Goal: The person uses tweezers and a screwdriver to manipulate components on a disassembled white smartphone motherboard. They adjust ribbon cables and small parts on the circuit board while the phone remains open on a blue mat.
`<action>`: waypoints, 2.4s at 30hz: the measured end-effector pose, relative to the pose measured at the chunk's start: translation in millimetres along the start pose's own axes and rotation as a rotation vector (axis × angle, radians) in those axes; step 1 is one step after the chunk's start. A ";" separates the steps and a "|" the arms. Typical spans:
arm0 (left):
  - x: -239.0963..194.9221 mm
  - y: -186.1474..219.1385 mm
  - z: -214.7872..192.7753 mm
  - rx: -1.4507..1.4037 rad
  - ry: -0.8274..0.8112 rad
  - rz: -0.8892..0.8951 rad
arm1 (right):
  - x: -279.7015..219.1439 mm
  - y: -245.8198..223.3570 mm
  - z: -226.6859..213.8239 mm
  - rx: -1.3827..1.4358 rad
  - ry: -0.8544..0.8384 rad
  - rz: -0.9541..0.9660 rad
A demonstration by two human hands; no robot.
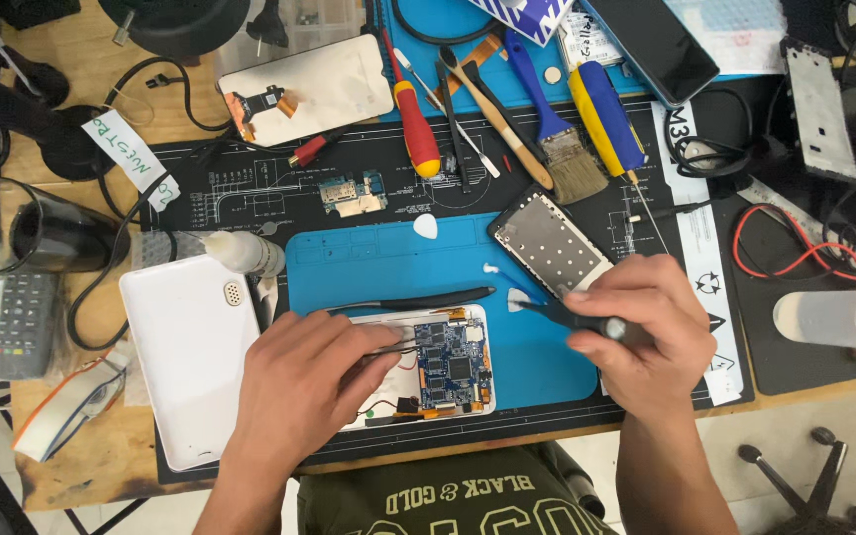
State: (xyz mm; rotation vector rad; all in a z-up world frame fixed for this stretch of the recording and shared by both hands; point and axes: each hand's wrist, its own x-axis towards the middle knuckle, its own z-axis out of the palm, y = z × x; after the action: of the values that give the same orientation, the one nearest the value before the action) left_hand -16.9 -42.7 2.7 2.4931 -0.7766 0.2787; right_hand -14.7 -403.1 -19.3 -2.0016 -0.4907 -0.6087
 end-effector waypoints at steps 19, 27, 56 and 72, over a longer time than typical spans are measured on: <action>-9.4 -5.4 2.0 -0.024 0.025 -0.141 | -3.4 10.7 5.7 0.127 -0.072 -0.126; -10.9 -6.6 2.3 -0.024 0.045 -0.121 | 3.4 3.1 10.3 0.006 -0.198 -0.076; -11.2 -6.2 -3.5 -0.027 0.058 -0.078 | 19.7 -35.2 28.6 0.557 -0.249 0.279; -10.3 -6.6 -1.7 -0.023 -0.005 -0.060 | 24.0 -35.2 20.2 1.110 -0.094 0.470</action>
State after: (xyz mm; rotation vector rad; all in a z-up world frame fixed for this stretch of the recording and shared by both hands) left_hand -21.6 -32.3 -2.0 2.4919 -0.7016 0.2415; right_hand -11.2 -366.8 10.5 -1.0074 -0.2829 0.0866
